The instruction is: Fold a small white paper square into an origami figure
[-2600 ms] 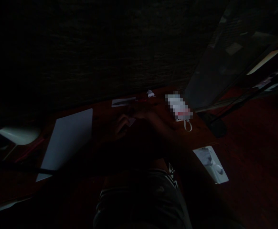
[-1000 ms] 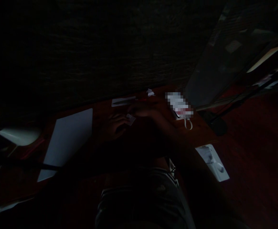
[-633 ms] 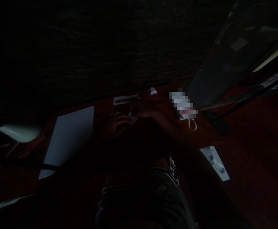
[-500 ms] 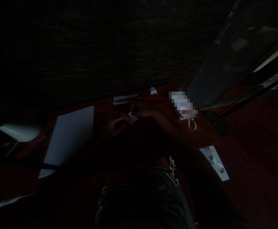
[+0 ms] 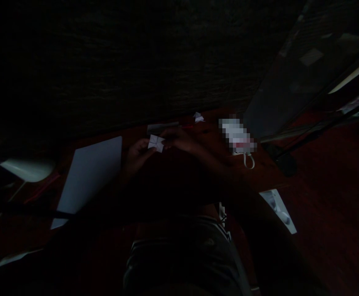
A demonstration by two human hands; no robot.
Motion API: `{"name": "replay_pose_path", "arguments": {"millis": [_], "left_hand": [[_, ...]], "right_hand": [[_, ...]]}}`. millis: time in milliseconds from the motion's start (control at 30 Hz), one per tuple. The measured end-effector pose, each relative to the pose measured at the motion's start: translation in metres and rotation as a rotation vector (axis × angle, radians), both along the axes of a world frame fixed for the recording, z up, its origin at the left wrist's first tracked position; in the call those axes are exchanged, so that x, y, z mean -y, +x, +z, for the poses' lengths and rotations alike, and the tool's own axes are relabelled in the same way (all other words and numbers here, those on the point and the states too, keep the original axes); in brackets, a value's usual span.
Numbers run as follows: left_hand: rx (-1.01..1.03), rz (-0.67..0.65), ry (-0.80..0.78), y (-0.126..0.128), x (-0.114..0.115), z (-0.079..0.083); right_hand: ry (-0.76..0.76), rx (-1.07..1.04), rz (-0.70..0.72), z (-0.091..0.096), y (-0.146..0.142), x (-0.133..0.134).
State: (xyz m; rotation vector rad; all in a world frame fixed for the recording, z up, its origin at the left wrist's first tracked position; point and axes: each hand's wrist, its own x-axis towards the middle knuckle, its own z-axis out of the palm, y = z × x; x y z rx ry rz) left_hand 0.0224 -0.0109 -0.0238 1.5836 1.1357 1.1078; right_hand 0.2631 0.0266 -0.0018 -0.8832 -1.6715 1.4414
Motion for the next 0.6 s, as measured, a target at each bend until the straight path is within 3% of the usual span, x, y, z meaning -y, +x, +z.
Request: {"name": "replay_pose_path", "arguments": {"millis": [267, 600], "left_hand": [[0.059, 0.055, -0.099, -0.003, 0.0, 0.009], [0.04, 0.098, -0.14, -0.002, 0.003, 0.011]], "right_hand": [[0.021, 0.0, 0.129, 0.003, 0.001, 0.007], [0.117, 0.098, 0.109, -0.003, -0.002, 0.004]]}}
